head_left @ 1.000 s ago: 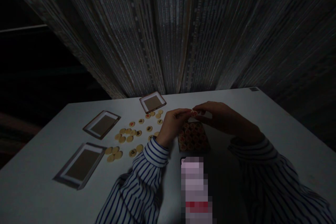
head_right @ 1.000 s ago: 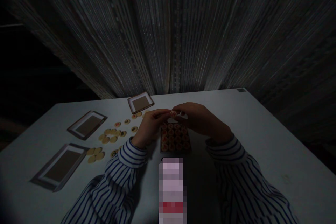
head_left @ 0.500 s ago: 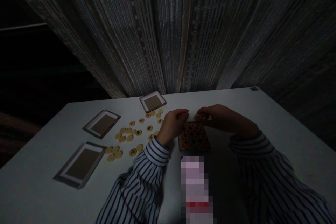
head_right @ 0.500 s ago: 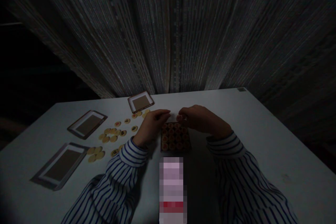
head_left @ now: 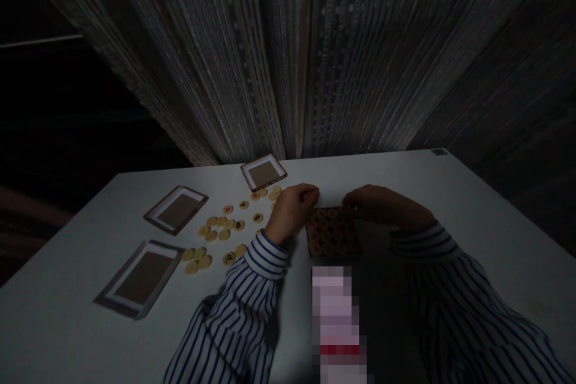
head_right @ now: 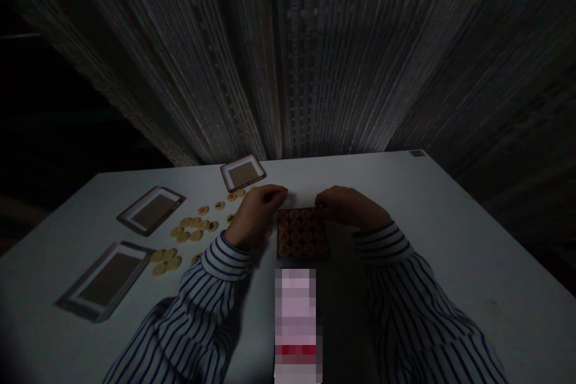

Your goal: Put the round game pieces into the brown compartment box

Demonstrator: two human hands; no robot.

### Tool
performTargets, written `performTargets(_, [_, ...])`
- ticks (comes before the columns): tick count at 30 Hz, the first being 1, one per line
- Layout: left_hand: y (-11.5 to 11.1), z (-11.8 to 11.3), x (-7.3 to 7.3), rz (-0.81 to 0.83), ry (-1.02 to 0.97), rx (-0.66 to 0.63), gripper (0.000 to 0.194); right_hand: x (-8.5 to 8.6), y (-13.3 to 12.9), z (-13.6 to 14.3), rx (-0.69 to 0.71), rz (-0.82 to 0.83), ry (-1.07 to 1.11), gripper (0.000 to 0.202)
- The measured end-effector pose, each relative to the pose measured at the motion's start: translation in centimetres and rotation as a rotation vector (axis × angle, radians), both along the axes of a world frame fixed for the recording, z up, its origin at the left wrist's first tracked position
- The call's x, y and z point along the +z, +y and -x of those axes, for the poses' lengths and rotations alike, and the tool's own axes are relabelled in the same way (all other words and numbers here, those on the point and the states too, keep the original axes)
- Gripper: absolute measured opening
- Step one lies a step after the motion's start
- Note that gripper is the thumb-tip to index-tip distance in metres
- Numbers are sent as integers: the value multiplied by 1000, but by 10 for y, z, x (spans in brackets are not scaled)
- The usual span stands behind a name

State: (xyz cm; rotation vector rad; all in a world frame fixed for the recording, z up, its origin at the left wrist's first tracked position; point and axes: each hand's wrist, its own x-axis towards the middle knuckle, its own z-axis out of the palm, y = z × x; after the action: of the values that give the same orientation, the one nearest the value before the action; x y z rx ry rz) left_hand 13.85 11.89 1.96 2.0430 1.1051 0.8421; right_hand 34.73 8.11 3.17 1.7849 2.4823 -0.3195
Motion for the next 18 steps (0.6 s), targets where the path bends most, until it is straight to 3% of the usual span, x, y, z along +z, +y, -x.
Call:
performTargets(8, [-1,1,3,13,27,-12,24,-7,3,-2,7,-16,-5,21])
performTargets(18, [-1,2,5,20,36,-28,24,-2,0,1,-9,22,-7,24])
